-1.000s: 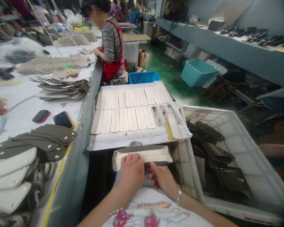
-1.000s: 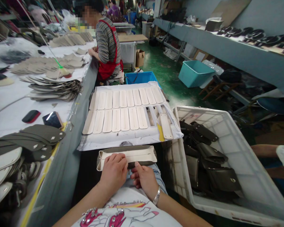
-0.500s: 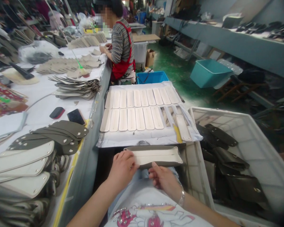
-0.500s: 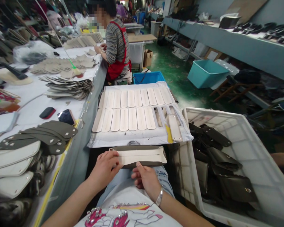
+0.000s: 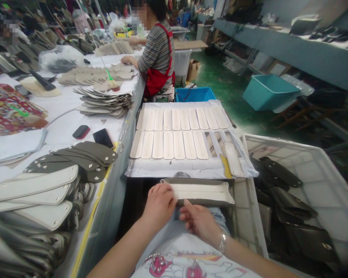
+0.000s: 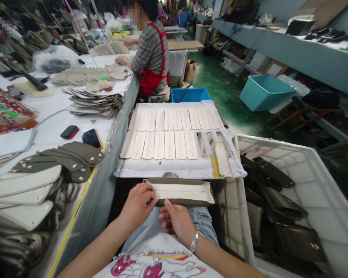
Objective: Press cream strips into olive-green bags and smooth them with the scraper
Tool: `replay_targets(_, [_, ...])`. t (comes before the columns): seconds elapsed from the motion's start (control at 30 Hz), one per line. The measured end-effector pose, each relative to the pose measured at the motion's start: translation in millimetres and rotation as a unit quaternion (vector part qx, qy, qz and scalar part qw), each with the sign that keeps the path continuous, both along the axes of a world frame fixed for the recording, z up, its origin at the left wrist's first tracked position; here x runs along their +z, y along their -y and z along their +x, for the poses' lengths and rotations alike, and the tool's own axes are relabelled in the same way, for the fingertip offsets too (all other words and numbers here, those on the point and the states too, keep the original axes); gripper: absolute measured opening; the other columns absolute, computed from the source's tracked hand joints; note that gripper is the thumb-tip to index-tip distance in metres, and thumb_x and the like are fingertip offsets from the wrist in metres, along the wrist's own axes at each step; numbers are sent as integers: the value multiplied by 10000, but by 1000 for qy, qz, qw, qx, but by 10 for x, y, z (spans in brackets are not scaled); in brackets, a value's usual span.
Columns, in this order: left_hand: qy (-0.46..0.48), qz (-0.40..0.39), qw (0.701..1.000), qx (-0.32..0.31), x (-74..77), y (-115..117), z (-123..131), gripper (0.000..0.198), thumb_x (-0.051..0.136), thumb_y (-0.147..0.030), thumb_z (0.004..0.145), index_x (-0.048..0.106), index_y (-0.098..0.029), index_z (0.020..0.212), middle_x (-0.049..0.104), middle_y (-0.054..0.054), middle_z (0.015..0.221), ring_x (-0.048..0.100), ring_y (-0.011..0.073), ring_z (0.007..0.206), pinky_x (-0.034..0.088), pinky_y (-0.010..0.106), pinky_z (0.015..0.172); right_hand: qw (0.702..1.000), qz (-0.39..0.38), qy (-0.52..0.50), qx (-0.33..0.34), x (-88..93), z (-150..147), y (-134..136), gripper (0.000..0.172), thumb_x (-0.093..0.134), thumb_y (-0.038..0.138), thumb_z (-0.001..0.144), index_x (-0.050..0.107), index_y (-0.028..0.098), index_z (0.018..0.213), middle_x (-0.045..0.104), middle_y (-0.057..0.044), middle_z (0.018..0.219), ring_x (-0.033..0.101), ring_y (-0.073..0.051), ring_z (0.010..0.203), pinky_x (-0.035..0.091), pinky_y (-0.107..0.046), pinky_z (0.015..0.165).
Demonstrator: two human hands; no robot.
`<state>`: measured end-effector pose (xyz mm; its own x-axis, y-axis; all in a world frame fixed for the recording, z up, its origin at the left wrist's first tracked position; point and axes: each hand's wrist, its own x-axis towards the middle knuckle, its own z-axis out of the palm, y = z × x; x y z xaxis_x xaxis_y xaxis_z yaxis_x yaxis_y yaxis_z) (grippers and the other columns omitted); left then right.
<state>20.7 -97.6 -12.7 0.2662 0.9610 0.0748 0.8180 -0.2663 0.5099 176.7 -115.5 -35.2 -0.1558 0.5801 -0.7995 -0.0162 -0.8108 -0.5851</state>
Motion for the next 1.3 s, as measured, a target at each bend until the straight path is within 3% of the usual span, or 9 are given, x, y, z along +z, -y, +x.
replay_targets(0.2, [116,46,992,3,-138,18,-203,104,544,-168,796,592,-183,705,487,66,1156,418,211,1125,378,371,958,998,-44,-44,-13,52,-196,-33,364,515,485,809,576,130,765,614,5,589,470,-53,350,333,-170,340])
replay_targets(0.47, [126,-5,992,-27,-70,-19,-387,131,516,-127,791,610,-187,723,417,62,1301,330,226,1243,319,404,1034,997,-64,-40,18,162,-465,-85,390,464,485,841,585,123,761,616,-1,594,481,-53,354,305,-158,328])
replay_targets(0.7, [97,-31,993,-55,27,-122,-432,136,482,-130,809,592,-193,857,457,78,1291,405,194,1205,386,365,988,992,-76,-84,48,117,-606,-82,497,408,569,831,577,120,703,595,-7,532,470,-63,323,289,-163,312])
replay_targets(0.83, [-14,3,994,-110,109,-180,-363,407,520,-194,798,469,-214,1201,430,91,1347,362,219,1254,283,444,1051,986,-96,-122,69,86,-244,-78,568,379,597,832,600,98,675,589,-22,530,478,-60,329,315,-163,328])
replay_targets(0.93, [-102,1,982,-157,117,-269,-152,611,585,-366,768,362,-220,1318,439,110,1349,358,271,1259,130,539,1071,983,-128,-134,8,41,241,-49,566,385,593,834,604,90,697,569,-7,534,467,-55,331,298,-160,315])
replay_targets(1.0, [-132,-24,973,-188,97,-340,125,706,609,-461,729,355,-193,1331,460,135,1328,378,293,1243,102,560,1062,986,-112,-118,-44,6,564,12,530,429,580,822,601,92,709,555,9,533,447,-43,331,271,-149,306])
replay_targets(1.13, [-152,-64,955,-246,18,-426,848,829,631,-508,680,328,-132,1353,377,167,1384,340,306,1267,213,496,1045,991,-36,-74,-103,-39,1036,209,467,500,568,785,594,119,695,542,26,529,428,-29,335,229,-131,309])
replay_targets(1.2, [-159,-65,952,-252,-43,-438,1141,892,644,-507,651,294,-114,1372,343,177,1401,328,317,1269,231,477,1039,996,-2,-68,-62,-43,1239,286,472,482,569,789,600,131,656,546,13,516,427,-34,333,237,-134,319])
replay_targets(1.3, [-163,-73,954,-241,-157,-454,1383,954,654,-524,597,293,-112,1377,369,175,1385,356,331,1243,243,466,1033,992,70,4,108,-69,1633,240,363,510,442,798,624,146,621,581,-13,520,470,-61,362,311,-152,354])
